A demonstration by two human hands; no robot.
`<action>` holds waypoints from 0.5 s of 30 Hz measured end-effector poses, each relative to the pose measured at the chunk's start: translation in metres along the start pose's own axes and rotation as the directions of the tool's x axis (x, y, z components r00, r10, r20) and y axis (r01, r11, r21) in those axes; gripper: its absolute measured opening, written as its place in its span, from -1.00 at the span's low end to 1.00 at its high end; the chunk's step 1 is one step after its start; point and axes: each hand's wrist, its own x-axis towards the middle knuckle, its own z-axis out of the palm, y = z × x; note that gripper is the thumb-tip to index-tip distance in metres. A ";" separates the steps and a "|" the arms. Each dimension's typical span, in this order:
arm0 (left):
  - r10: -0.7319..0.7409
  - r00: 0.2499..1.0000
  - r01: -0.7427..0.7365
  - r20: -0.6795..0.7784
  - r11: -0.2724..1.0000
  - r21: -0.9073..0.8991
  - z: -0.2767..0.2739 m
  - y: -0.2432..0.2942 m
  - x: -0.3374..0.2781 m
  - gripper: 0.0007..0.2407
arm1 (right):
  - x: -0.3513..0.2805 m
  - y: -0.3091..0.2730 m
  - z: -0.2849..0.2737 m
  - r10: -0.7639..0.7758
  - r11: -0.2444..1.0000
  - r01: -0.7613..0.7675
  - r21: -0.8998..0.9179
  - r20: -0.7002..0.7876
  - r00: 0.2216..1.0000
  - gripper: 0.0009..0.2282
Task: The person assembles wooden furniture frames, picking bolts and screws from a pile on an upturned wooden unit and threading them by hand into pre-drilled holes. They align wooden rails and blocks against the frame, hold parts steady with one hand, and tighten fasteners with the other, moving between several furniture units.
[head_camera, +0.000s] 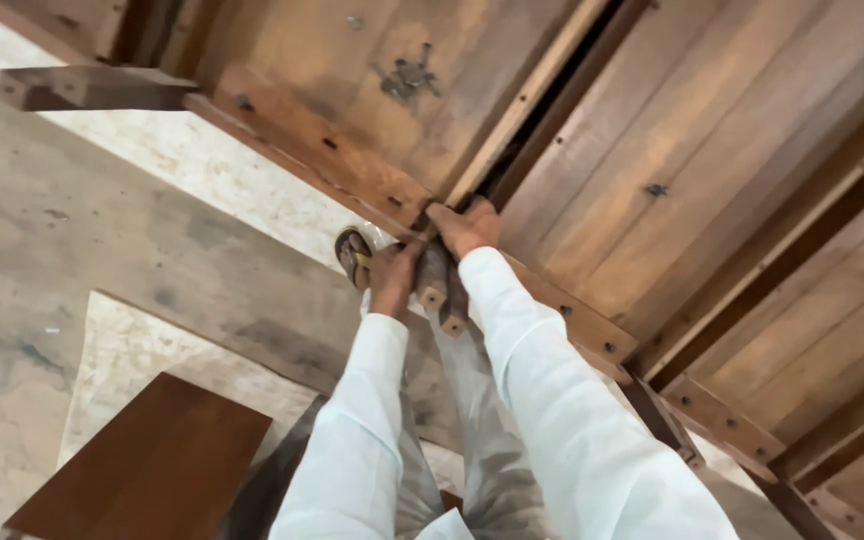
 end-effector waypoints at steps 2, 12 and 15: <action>-0.032 0.999 0.031 -0.013 0.994 -0.107 0.008 -0.014 0.007 -0.61 | 0.007 0.003 0.004 0.026 0.995 -0.031 -0.091 -0.056 0.998 -0.45; -0.160 0.980 0.176 0.122 0.974 -0.140 -0.023 0.025 -0.010 -0.51 | -0.023 -0.003 -0.028 -0.154 0.986 0.153 -0.063 -0.006 0.988 -0.44; -0.030 0.999 0.026 -0.035 0.991 -0.129 -0.051 0.005 0.021 -0.42 | -0.046 -0.013 -0.047 -0.375 0.924 0.373 0.082 0.008 0.927 -0.49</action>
